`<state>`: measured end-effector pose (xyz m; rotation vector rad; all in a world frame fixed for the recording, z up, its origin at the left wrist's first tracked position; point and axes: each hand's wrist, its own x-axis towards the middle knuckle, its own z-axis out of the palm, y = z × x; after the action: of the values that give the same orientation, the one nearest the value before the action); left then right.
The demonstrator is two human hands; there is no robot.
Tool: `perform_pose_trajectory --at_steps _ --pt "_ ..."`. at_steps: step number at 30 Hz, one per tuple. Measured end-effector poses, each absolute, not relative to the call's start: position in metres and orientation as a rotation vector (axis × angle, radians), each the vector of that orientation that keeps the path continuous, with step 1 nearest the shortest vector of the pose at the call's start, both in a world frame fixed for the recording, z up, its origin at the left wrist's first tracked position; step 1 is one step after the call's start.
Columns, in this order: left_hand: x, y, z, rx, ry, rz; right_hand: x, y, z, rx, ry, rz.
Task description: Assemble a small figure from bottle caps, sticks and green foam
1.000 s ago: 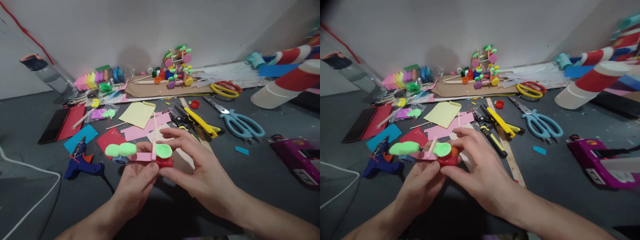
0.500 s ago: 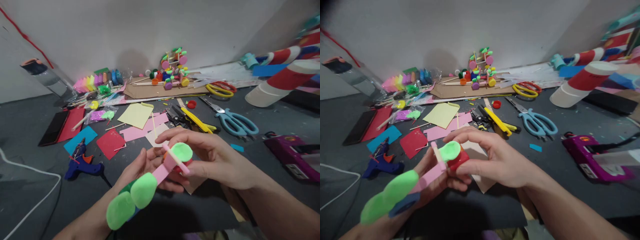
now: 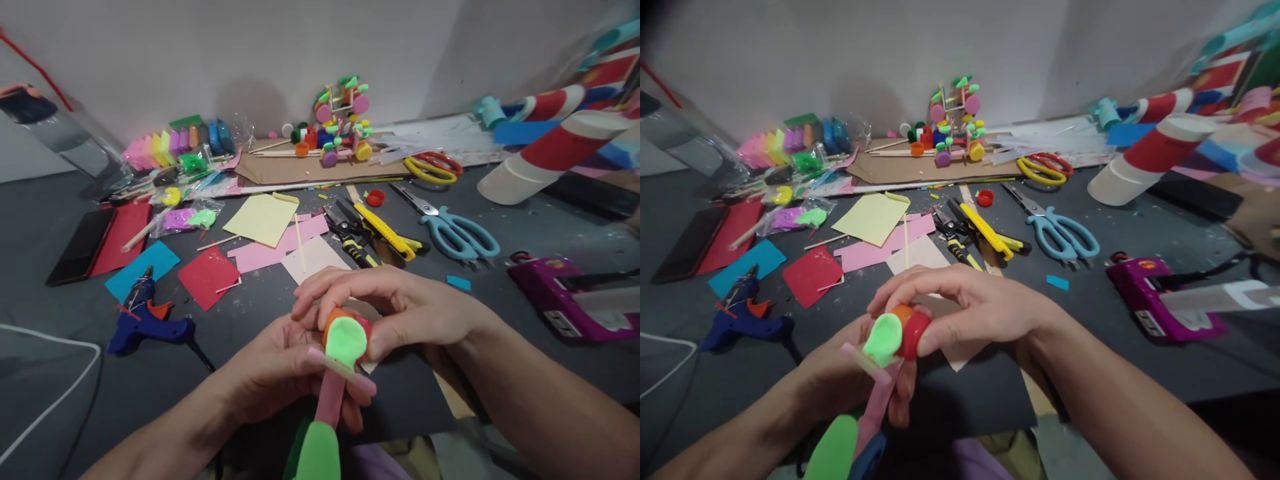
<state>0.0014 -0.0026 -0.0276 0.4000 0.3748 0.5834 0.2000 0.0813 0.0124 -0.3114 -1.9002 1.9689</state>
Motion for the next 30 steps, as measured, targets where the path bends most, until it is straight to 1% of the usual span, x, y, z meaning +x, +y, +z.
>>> perform_pose_trajectory --at_steps 6,10,14,18,20,23,27,30 --pt "0.001 -0.003 -0.027 0.377 0.387 0.633 0.198 0.081 0.013 -0.343 -1.869 1.992" --pt "0.0 -0.001 -0.027 0.354 0.297 0.678 0.199 0.079 0.017 -0.454 -1.982 1.843" --pt "0.001 0.002 -0.022 0.384 0.282 0.731 0.198 0.071 0.018 -0.568 -1.971 1.672" --pt "0.003 0.005 -0.014 0.432 0.379 0.918 0.193 0.058 0.013 -0.68 -1.892 1.412" --pt "0.003 0.005 -0.011 0.424 0.437 0.976 0.191 0.053 0.011 -0.661 -1.857 1.243" --pt "0.002 0.006 -0.01 0.399 0.433 0.962 0.193 0.048 0.013 -0.591 -1.915 0.902" --pt "0.001 0.005 -0.012 0.361 0.408 0.929 0.198 0.046 0.022 -0.556 -2.156 0.385" --pt "0.002 0.005 -0.013 0.359 0.411 0.907 0.198 0.042 0.026 -0.562 -2.258 0.219"
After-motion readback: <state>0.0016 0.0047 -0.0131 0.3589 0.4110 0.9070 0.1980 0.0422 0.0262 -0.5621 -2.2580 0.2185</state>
